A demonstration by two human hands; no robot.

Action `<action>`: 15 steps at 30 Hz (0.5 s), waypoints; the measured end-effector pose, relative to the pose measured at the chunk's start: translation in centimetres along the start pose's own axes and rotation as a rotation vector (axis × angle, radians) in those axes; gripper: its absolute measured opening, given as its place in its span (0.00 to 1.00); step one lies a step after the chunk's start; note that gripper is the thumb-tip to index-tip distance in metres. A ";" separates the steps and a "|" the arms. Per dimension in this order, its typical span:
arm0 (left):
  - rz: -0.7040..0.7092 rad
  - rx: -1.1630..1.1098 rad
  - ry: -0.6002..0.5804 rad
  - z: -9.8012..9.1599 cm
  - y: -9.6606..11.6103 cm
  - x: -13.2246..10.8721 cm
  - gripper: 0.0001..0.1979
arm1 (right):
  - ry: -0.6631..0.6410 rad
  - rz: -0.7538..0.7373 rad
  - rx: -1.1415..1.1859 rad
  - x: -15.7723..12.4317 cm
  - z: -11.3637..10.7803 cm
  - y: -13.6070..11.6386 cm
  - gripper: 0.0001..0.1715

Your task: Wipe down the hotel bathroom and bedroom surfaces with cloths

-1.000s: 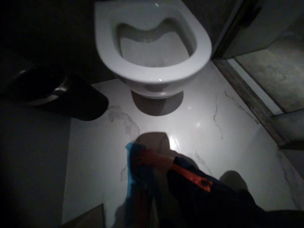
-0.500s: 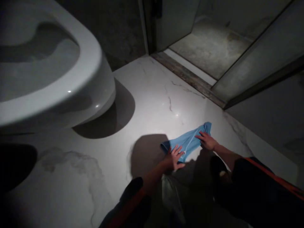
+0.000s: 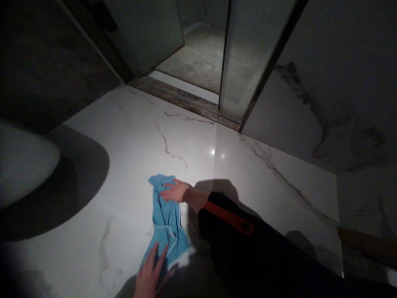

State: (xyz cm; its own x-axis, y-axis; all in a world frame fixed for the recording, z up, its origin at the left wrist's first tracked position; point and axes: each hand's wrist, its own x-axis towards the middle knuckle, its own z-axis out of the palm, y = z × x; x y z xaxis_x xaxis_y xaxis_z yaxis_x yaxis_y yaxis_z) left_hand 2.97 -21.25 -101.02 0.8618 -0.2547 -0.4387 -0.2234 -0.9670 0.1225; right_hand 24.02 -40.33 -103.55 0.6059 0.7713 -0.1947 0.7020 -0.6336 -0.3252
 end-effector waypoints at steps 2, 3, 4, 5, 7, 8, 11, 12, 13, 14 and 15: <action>0.070 0.002 -0.026 -2.3 4.2 5.6 0.31 | 0.076 0.142 -0.012 -2.1 -3.5 8.1 0.18; 0.079 -0.007 -0.039 -3.7 7.0 8.7 0.31 | 0.105 0.244 -0.016 -4.4 -4.9 12.0 0.18; 0.092 -0.020 -0.054 -4.9 10.1 11.8 0.32 | 0.136 0.334 -0.019 -7.2 -5.8 15.5 0.18; 0.102 -0.024 -0.072 -6.0 13.4 14.6 0.33 | 0.161 0.399 -0.018 -10.5 -6.3 18.7 0.18; 0.132 -0.019 -0.107 -7.0 19.8 18.8 0.35 | 0.199 0.495 -0.010 -17.9 -6.1 23.8 0.18; 0.162 -0.008 -0.119 -7.1 22.7 20.1 0.36 | 0.208 0.525 -0.004 -21.8 -5.5 25.6 0.18; 0.305 0.030 -0.118 -6.2 30.3 21.3 0.36 | 0.204 0.606 0.026 -33.5 -2.9 28.7 0.16; 0.358 0.038 -0.115 -5.8 32.5 21.3 0.36 | 0.193 0.629 0.040 -37.2 -2.0 29.2 0.15; 0.409 0.045 -0.112 -5.5 34.7 21.3 0.35 | 0.185 0.654 0.055 -40.9 -1.1 29.4 0.14; 0.455 0.051 -0.110 -5.2 36.9 21.4 0.35 | 0.184 0.688 0.070 -44.5 -0.2 29.4 0.15; 0.499 0.059 -0.113 -5.0 39.1 21.5 0.35 | 0.188 0.724 0.084 -48.1 0.5 29.2 0.16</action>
State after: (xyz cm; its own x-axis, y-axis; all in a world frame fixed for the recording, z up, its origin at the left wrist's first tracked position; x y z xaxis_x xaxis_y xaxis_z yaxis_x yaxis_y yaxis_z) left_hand 15.02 -64.53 -101.22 0.5894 -0.6816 -0.4336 -0.6235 -0.7251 0.2924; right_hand 15.19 -95.94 -104.16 0.9642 0.1353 -0.2281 0.0771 -0.9659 -0.2471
